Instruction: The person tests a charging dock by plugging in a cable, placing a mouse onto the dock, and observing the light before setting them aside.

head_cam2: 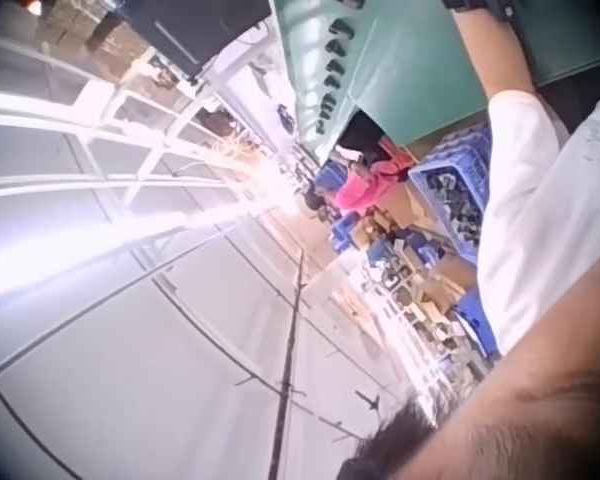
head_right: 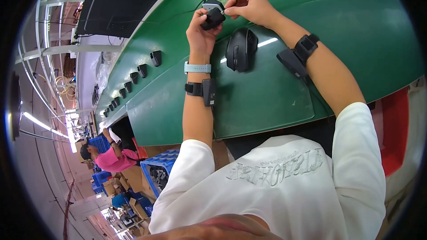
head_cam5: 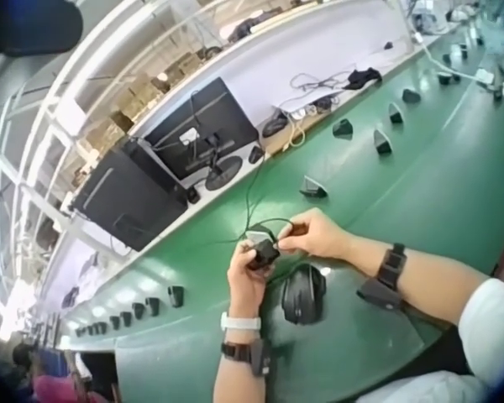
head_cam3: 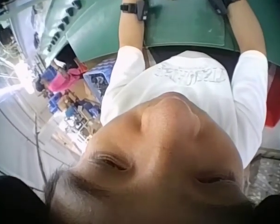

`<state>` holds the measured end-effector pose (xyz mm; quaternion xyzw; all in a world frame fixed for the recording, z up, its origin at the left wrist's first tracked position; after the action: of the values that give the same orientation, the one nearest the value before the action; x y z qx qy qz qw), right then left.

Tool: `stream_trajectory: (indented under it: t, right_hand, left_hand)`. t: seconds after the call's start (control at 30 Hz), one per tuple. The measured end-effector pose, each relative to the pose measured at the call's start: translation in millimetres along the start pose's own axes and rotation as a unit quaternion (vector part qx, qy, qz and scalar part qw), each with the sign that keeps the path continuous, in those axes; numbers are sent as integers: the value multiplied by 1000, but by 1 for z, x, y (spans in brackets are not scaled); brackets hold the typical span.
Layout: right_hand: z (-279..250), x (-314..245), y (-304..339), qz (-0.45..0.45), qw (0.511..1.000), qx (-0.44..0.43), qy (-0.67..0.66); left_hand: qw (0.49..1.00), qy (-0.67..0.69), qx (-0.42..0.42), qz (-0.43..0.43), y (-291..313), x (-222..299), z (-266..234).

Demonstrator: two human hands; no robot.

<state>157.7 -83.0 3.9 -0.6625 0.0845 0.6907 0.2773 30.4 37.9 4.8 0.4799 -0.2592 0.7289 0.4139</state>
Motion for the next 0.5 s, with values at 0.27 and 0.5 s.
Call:
stream_trajectory:
  t: [0.27, 0.5]
  right_hand:
    - [3, 2, 0, 1, 1000, -3, -3]
    - [2, 4, -1, 3, 1000, -12, -10]
  left_hand:
    - [998, -42, -42, 6, -2, -1, -5]
    - [999, -41, -16, 7, -2, -4, -1]
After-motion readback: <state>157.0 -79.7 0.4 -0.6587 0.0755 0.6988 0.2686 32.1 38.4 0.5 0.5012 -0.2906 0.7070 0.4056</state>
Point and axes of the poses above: each hand's wrist, its own y-axis away from the middle knuckle, its own z-axis out of the palm, x = y × z, the point moved 7 cm from there along -y, towards the middle knuckle
